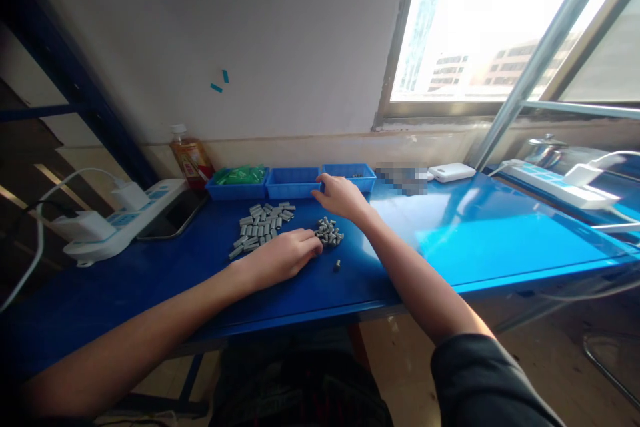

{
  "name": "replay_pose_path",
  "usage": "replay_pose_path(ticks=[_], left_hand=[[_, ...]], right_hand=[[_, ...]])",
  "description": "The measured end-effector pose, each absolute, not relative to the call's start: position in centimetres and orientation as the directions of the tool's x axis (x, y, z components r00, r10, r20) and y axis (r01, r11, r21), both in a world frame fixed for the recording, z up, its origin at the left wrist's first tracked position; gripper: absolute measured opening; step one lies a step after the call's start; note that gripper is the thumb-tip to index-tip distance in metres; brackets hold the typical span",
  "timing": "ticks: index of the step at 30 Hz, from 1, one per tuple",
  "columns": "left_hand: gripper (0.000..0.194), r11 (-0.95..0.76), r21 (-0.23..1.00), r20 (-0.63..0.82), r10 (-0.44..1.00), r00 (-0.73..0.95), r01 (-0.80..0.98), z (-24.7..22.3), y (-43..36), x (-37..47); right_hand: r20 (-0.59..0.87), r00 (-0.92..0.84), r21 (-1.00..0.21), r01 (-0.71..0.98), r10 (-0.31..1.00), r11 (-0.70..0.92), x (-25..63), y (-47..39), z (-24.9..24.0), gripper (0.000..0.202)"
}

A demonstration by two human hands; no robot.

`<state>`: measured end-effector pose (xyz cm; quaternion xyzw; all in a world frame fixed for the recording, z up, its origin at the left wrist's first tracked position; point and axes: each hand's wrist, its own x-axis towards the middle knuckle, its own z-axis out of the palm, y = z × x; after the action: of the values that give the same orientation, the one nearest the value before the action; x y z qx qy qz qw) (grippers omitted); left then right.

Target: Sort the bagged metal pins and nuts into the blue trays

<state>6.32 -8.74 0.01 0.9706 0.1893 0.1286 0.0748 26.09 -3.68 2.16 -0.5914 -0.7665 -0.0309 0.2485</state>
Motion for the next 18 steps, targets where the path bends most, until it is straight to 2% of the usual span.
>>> replay_pose_path(ticks=[1, 3, 6, 8, 13, 18], left_hand=[[0.021, -0.911, 0.215, 0.228, 0.397, 0.889, 0.351, 0.1, -8.6, 6.2], [0.020, -0.860, 0.365, 0.292, 0.469, 0.834, 0.356, 0.3, -8.0, 5.9], [0.014, -0.692, 0.656, 0.402, 0.658, 0.637, 0.301, 0.8, -6.4, 5.2], [0.015, -0.581, 0.773, 0.409, 0.764, 0.499, 0.255, 1.0, -5.1, 4.7], [0.044, -0.386, 0.918, 0.344, 0.889, 0.303, 0.092, 0.6, -2.9, 4.0], [0.049, -0.316, 0.948, 0.312, 0.922, 0.231, -0.017, 0.2, -3.1, 4.4]], right_hand=[[0.421, -0.219, -0.241, 0.909, 0.880, 0.341, 25.2, -4.1, 2.3, 0.031], [0.432, -0.279, -0.242, 0.880, 0.858, 0.408, 23.7, -4.9, 2.5, 0.031], [0.506, -0.294, -0.283, 0.832, 0.811, 0.478, 22.4, -5.8, 2.7, 0.025], [0.581, -0.285, -0.309, 0.789, 0.762, 0.530, 21.9, -6.1, 2.6, 0.022], [0.672, -0.328, -0.284, 0.714, 0.664, 0.640, 21.1, -6.3, 1.5, 0.021], [0.694, -0.286, -0.296, 0.723, 0.661, 0.624, 20.5, -5.8, 0.5, 0.016]])
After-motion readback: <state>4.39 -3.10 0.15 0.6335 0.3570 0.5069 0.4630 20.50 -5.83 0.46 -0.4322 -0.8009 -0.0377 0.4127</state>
